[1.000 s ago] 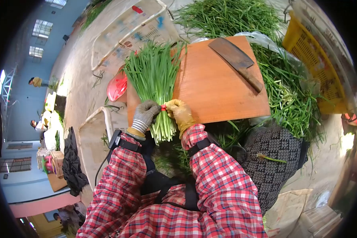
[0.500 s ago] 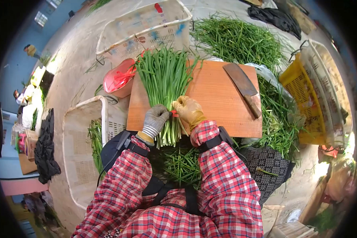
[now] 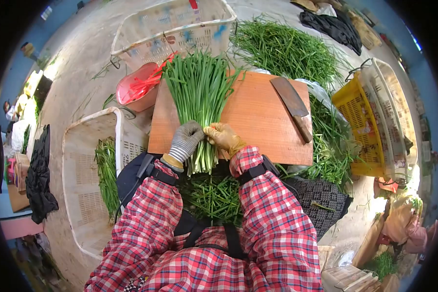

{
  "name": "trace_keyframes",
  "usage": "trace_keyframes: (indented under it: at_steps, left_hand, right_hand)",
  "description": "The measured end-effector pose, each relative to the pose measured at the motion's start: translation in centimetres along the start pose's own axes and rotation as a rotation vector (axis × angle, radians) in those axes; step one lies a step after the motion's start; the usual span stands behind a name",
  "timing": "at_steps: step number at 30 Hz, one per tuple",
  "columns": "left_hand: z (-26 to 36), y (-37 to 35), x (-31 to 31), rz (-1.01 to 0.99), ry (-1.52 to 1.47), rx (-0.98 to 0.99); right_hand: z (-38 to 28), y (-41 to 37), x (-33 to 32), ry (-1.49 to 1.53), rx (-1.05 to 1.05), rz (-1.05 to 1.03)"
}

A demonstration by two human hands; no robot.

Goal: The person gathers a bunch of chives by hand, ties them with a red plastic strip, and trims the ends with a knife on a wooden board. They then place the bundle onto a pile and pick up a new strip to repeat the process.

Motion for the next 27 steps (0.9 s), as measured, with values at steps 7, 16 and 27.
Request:
trace_keyframes:
  at_steps: [7, 16, 27]
  left_hand:
    - [0.5, 0.0, -0.3, -0.016, -0.006, 0.003]
    - [0.4, -0.1, -0.8, -0.036, -0.086, 0.012]
    - [0.0, -0.1, -1.7, -0.032, -0.249, -0.1]
  right_hand:
    - [0.9, 0.1, -0.3, 0.032, 0.102, 0.014]
    - [-1.2, -1.1, 0.9, 0.119, 0.15, 0.026]
    - [0.9, -0.6, 2.0, 0.063, -0.159, 0.24]
Point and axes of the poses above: each hand's wrist, its own y-axis towards the middle knuckle, its own x-axis out of the palm, z = x × y, the point moved 1 cm from there along y, towards the middle knuckle, and after that the axes turned 13 degrees about z, right-handed, at the moved point
